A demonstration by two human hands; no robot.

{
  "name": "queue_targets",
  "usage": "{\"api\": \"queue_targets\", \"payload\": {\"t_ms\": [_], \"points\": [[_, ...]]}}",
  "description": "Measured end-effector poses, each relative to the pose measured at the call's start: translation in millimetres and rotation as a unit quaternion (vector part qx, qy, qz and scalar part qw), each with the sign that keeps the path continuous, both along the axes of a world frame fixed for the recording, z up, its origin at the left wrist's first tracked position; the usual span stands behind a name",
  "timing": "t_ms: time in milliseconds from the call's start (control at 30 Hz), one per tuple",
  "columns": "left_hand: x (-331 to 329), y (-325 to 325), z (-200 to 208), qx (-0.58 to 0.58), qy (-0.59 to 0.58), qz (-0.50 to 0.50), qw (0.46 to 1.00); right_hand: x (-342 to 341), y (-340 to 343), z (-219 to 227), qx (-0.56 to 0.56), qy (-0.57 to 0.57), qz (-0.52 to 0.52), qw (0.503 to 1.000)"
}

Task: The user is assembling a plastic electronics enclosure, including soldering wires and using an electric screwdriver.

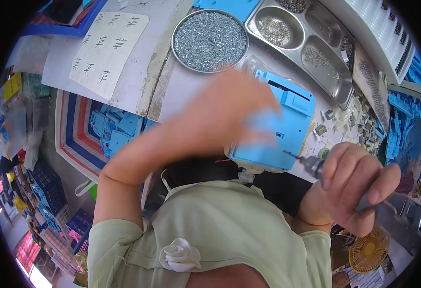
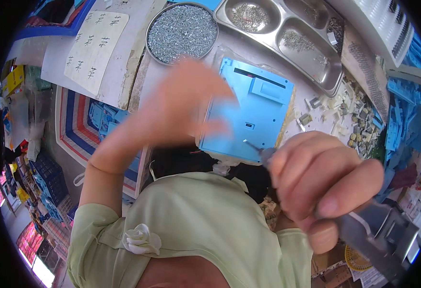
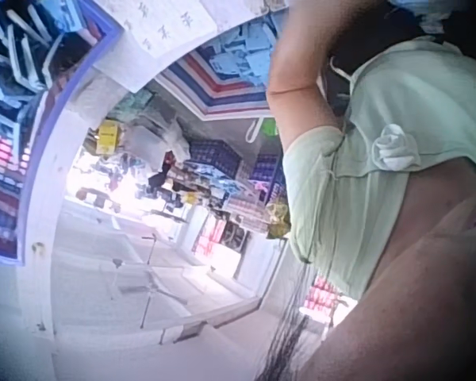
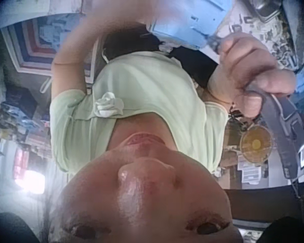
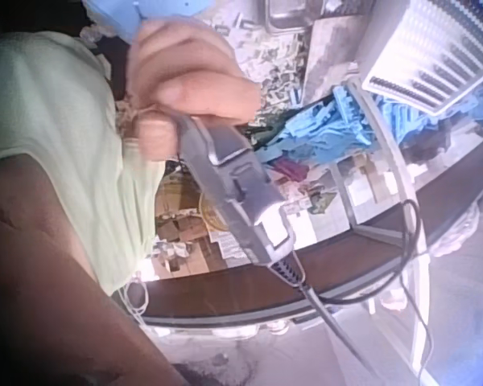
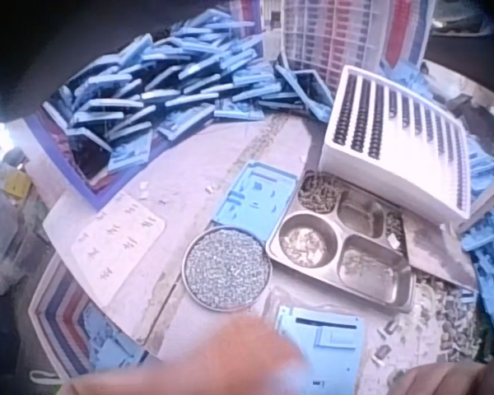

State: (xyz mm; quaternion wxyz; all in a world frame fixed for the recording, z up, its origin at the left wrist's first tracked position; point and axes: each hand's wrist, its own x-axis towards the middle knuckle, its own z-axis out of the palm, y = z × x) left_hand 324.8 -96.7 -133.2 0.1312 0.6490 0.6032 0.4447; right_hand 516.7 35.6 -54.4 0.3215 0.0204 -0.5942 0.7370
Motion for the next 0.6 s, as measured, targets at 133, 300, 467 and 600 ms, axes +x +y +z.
{"api": "queue_targets", "payload": {"t_ms": [133, 300, 467, 600], "points": [[-84, 14, -43, -0.050, 0.243, 0.206, 0.946, 8, 11, -5, -0.018, 0.001, -0.025, 1.000], [-93, 17, -39, -0.041, 0.168, 0.180, 0.968, 28, 14, -3, 0.035, -0.023, -0.023, 0.999], [-108, 19, -43, -0.034, 0.245, 0.185, 0.951, 49, 3, -3, 0.019, -0.054, -0.043, 0.997], [-114, 21, -46, -0.055, 0.313, 0.173, 0.932, 67, -6, -8, 0.004, -0.068, -0.051, 0.996]]}}
